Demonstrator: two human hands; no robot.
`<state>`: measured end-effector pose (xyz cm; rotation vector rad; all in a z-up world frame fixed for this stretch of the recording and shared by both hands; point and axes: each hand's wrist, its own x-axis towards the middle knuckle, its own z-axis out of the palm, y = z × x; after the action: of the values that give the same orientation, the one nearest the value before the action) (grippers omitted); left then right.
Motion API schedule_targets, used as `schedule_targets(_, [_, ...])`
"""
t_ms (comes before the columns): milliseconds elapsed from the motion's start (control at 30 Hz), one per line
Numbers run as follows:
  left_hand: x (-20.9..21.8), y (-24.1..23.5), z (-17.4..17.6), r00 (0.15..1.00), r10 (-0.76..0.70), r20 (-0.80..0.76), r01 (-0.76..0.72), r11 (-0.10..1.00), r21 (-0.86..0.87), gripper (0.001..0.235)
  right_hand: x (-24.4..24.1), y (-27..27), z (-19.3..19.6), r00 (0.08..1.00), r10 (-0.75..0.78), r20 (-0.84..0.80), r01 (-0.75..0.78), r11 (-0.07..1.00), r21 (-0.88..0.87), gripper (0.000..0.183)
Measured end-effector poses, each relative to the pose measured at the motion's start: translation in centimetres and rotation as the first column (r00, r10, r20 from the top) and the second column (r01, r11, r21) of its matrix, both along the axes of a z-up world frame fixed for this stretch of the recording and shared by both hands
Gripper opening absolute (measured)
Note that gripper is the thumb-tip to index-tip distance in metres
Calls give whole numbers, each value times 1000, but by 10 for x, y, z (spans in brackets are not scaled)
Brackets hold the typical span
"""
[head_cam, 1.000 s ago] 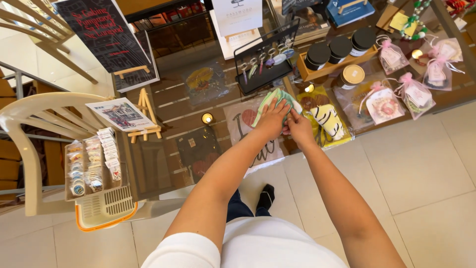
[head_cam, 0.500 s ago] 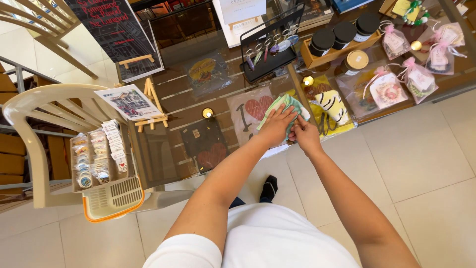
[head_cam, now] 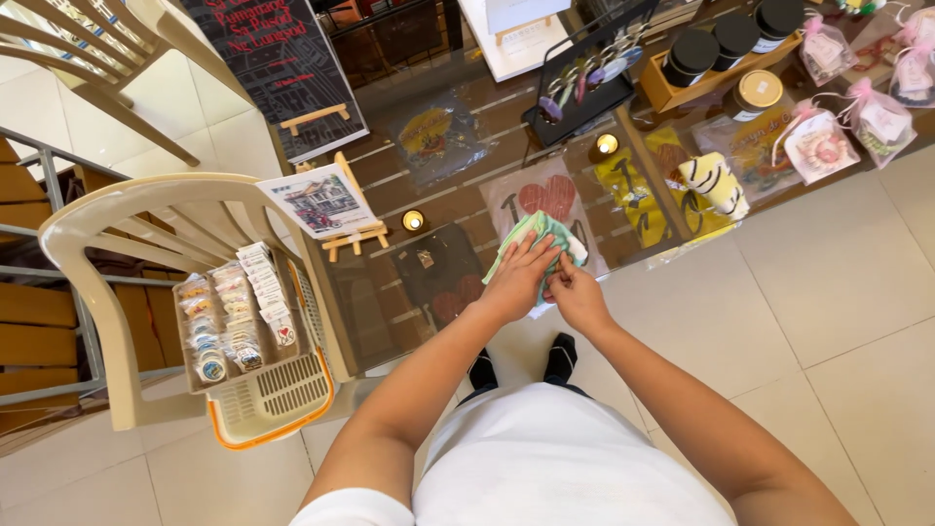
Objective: The person wipes a glass table surface with a green cloth. They move a small easel and a book aside to clean underneath them, then wipe the rest of the table area. Finally, they pick up a black tray containing small items and place it on the table.
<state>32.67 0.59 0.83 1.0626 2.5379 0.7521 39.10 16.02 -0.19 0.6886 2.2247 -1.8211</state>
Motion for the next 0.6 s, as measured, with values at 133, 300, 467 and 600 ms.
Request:
schedule_targets(133, [8,-51,3,1000,10,17,-10,1000,20,56,7,-44,4,999,44,26,-44,999,0,65])
schedule_targets(300, [18,-116,8,997,9,73,-9,1000,7,60,16,-98,4,993,115,32,-112,991,-75,63])
schedule_targets(467, [30,-153,0,998,40,56,-38,999,-22,60,22,-127,-5,987,161,-18,-162,978,-134,62])
schedule_targets(600, [34,-141,9,997,72,-17,-73,997,-40,65,22,-124,-8,983,180,-49,-185,973,-141,62])
